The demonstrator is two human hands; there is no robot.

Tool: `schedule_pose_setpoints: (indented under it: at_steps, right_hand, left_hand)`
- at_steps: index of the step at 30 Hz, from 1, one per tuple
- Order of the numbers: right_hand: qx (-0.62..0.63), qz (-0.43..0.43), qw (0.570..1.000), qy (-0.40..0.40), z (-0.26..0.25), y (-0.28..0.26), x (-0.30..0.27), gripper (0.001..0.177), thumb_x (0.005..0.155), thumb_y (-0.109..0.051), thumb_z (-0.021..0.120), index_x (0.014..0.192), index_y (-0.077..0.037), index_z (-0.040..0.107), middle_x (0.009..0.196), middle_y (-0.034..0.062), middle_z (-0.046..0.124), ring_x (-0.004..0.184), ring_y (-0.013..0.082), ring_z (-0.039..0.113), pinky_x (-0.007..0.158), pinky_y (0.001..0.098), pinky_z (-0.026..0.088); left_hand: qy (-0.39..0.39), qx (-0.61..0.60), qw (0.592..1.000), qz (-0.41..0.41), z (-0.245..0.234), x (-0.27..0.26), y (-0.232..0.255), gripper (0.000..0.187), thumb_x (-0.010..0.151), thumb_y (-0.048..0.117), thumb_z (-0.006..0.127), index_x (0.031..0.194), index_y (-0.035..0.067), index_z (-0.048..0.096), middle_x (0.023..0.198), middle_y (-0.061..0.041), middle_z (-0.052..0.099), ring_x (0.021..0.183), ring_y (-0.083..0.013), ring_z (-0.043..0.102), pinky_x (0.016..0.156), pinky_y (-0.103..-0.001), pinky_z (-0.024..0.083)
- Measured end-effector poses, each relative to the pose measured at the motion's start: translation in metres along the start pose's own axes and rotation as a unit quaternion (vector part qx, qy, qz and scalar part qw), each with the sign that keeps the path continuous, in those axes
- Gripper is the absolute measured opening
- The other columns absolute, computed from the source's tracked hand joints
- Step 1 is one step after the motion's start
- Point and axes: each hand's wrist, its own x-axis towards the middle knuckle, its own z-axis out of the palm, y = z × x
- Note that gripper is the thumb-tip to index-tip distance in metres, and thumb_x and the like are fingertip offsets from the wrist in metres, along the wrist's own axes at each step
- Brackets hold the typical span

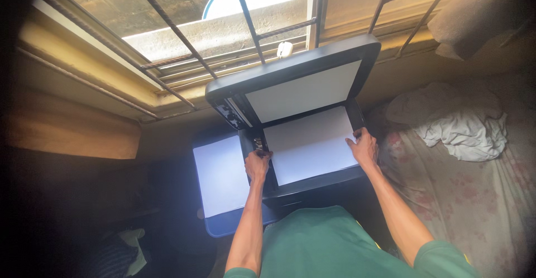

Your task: The person repeatedly places single sheets of paper into the open input tray of a printer. The person handles each sheet by hand, aligns it, and inserts it into the tray. The printer remains stationary on a blue surface near a window.

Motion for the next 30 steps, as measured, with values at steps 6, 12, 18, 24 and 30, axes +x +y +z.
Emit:
schedule_pose_setpoints:
  at_steps: [6,12,18,24,30]
  right_hand:
    - [-0.017,-0.012,1.000,0.014,-0.005,-0.012,-0.005,0.040,0.078,-0.026,0.083,0.108,-0.007,0.065,0.095,0.0142,0.068,0.092,0.0353,0.069,0.079,0.0500,0.053]
    - [-0.055,-0.001,0.998,0.021,-0.010,-0.024,-0.008,0.044,0.078,-0.026,0.084,0.111,-0.006,0.063,0.102,0.0170,0.066,0.095,0.0357,0.068,0.082,0.0493,0.053]
    - [0.060,-0.142,0.987,0.042,0.031,-0.091,-0.039,0.020,0.088,-0.012,0.070,0.107,-0.005,0.065,0.104,0.0146,0.068,0.092,0.0333,0.069,0.080,0.0444,0.054]
    - [0.145,-0.251,0.916,-0.276,0.122,-0.199,-0.118,0.024,0.088,-0.020,0.071,0.108,-0.005,0.070,0.098,0.0135,0.073,0.092,0.0279,0.071,0.081,0.0411,0.055]
    - [0.118,-0.205,0.876,-0.421,0.220,-0.232,-0.189,0.046,0.089,-0.028,0.071,0.127,-0.006,0.059,0.120,0.0187,0.068,0.108,0.0311,0.069,0.089,0.0415,0.055]
  left_hand:
    - [0.021,0.023,0.999,0.011,0.002,0.001,-0.001,0.022,0.076,0.032,0.083,0.087,0.013,0.082,0.077,-0.008,0.078,0.079,-0.0262,0.076,0.080,-0.039,0.056]
    - [0.030,0.025,0.999,0.022,0.001,0.005,-0.004,0.029,0.074,0.034,0.085,0.085,0.009,0.076,0.077,-0.009,0.077,0.079,-0.0283,0.075,0.079,-0.041,0.056]
    - [0.013,-0.162,0.986,0.039,-0.018,0.017,-0.034,0.033,0.084,0.031,0.082,0.090,0.002,0.067,0.073,-0.009,0.069,0.055,-0.0210,0.071,0.049,-0.032,0.055]
    - [0.096,-0.235,0.967,-0.027,-0.070,0.039,-0.125,0.035,0.088,0.031,0.079,0.098,0.002,0.064,0.082,-0.011,0.072,0.053,-0.0190,0.069,0.041,-0.031,0.050]
    - [0.113,-0.149,0.974,-0.125,-0.114,0.040,-0.232,0.036,0.086,0.031,0.077,0.111,0.007,0.066,0.099,-0.012,0.076,0.081,-0.0257,0.073,0.063,-0.038,0.059]
